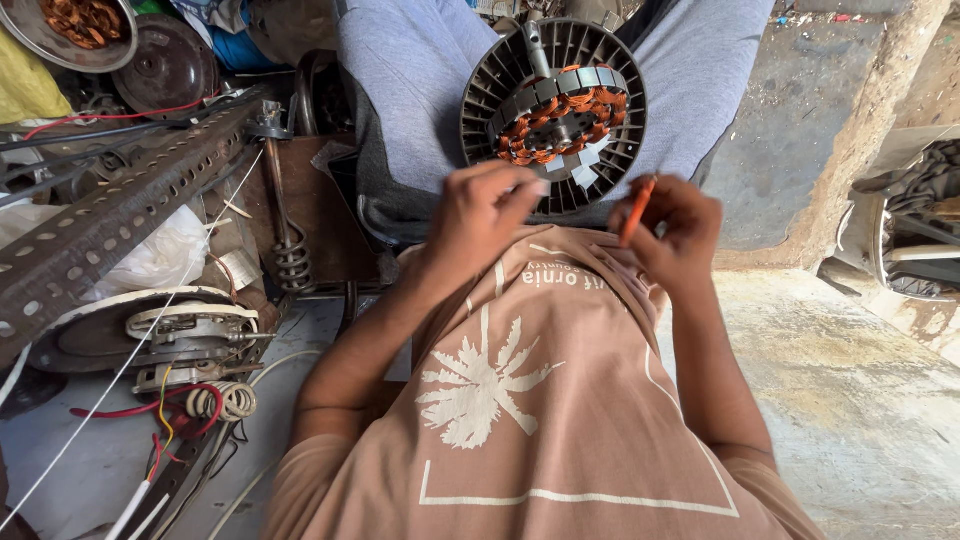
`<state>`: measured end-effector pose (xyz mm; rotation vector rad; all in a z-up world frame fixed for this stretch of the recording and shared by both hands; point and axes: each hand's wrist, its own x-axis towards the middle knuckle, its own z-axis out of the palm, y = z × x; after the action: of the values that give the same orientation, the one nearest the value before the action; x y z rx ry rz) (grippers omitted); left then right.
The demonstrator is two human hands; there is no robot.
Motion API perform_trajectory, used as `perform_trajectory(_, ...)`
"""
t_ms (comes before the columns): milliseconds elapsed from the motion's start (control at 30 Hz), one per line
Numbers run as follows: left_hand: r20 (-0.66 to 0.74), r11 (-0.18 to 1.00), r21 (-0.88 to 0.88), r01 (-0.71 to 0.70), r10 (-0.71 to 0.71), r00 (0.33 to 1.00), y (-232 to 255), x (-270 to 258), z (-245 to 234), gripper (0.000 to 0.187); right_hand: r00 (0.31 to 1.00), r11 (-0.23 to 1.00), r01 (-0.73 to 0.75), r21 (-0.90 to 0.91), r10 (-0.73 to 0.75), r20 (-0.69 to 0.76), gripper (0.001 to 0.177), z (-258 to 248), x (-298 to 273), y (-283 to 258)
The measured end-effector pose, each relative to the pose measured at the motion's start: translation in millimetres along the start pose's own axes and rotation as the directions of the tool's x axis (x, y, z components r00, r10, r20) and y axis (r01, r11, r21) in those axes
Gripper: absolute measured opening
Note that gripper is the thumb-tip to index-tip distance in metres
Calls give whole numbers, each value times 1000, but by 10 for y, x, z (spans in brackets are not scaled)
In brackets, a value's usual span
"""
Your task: The person is repairing a motor stator by hand. They use a screwdriver to adjust the copper windings and insert small white insulating pieces into the slots of the stator. The person repeatedly rotates the stator to access different sections while working.
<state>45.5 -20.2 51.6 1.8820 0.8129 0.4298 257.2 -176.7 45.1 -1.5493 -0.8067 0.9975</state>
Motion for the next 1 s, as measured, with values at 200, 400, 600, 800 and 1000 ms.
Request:
perform_trajectory(200, -122, 974, 224, 32, -5, 993, -132, -33, -287, 17, 975, 855, 194, -482, -221, 0, 40, 162, 207, 31)
perform_trajectory(400, -210, 973, 198, 121, -79, 975, -190, -29, -284, 23, 955, 789, 235, -567, -297, -19, 39, 273, 255, 116)
perform_trajectory(600, -247, 979, 194, 59, -9, 969, -199, -22, -407, 20, 954, 849, 218, -482, -288, -77, 36, 264, 206, 233)
perform_trajectory(800, -175, 991, 130, 19, 4, 985, -301, -40, -357, 17, 986, 998, -1, -61, -9, -165, 27, 160, 156, 356)
perform_trajectory(1000, -174, 987, 143, -78, 103, 979, -286, -55, -307, 15, 984, 996, 39, 81, -24, -178, 38, 138, 137, 380)
